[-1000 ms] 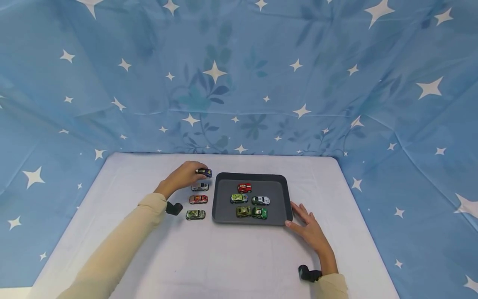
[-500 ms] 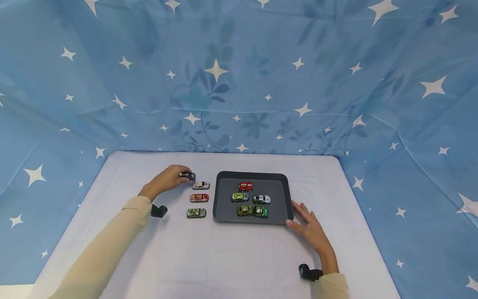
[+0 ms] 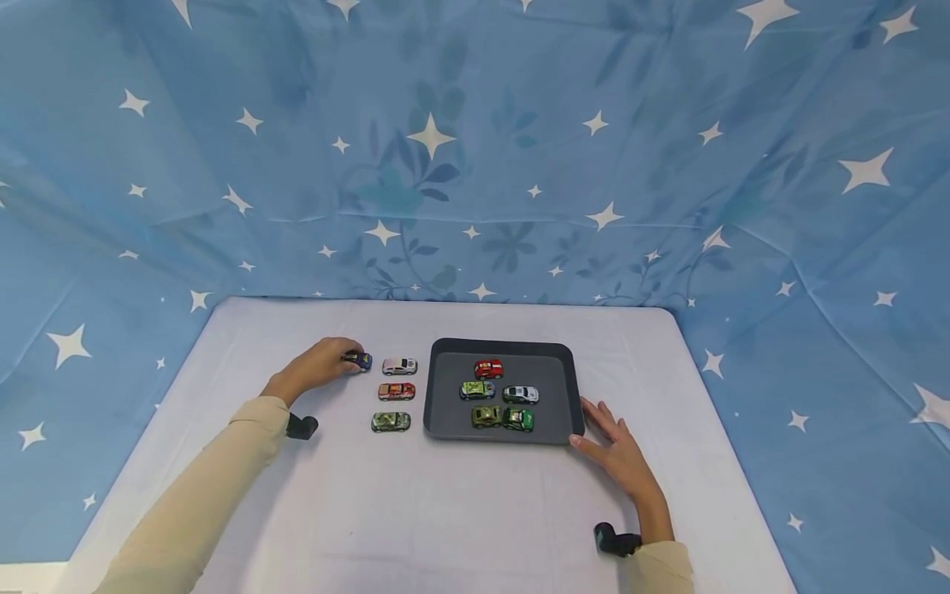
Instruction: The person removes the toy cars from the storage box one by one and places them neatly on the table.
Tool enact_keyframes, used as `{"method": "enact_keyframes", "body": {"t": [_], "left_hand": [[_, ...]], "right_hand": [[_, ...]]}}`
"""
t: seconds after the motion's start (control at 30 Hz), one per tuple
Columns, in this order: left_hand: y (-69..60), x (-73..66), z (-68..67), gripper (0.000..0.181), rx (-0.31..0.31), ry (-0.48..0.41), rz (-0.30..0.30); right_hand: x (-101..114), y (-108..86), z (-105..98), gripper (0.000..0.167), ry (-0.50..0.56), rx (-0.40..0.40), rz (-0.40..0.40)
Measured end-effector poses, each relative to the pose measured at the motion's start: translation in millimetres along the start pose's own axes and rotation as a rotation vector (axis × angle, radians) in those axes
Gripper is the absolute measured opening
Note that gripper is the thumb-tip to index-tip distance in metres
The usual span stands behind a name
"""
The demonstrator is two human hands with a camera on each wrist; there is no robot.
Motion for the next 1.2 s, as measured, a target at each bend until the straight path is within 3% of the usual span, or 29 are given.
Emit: {"method": "enact_keyframes", "body": {"t": [0.33, 1.07, 1.2], "left_hand": [[-5.1, 2.9, 4.9, 0.031, 0.027, 0.001, -0.035], [-10.3, -4.8, 4.3, 0.033, 0.014, 0.01, -0.009], [-11.4, -3.6, 4.9, 0.042, 0.026, -0.006, -0.022]], "right_hand": [[-3, 2.1, 1, 0.081, -0.004, 0.005, 0.025], [-3, 0.0, 0, 0.083, -0.023, 0.003, 0.046], [-1, -1.2, 0, 0.081, -0.016, 0.001, 0.037]]}}
Point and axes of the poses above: each hand's wrist, its own y-axis towards the middle knuckle, its own z-axis out of the palm, x = y × z, the point moved 10 cm from there along y, towards the middle knuckle, and after that the axes turned 11 degrees about z, right-handed, at the moved point
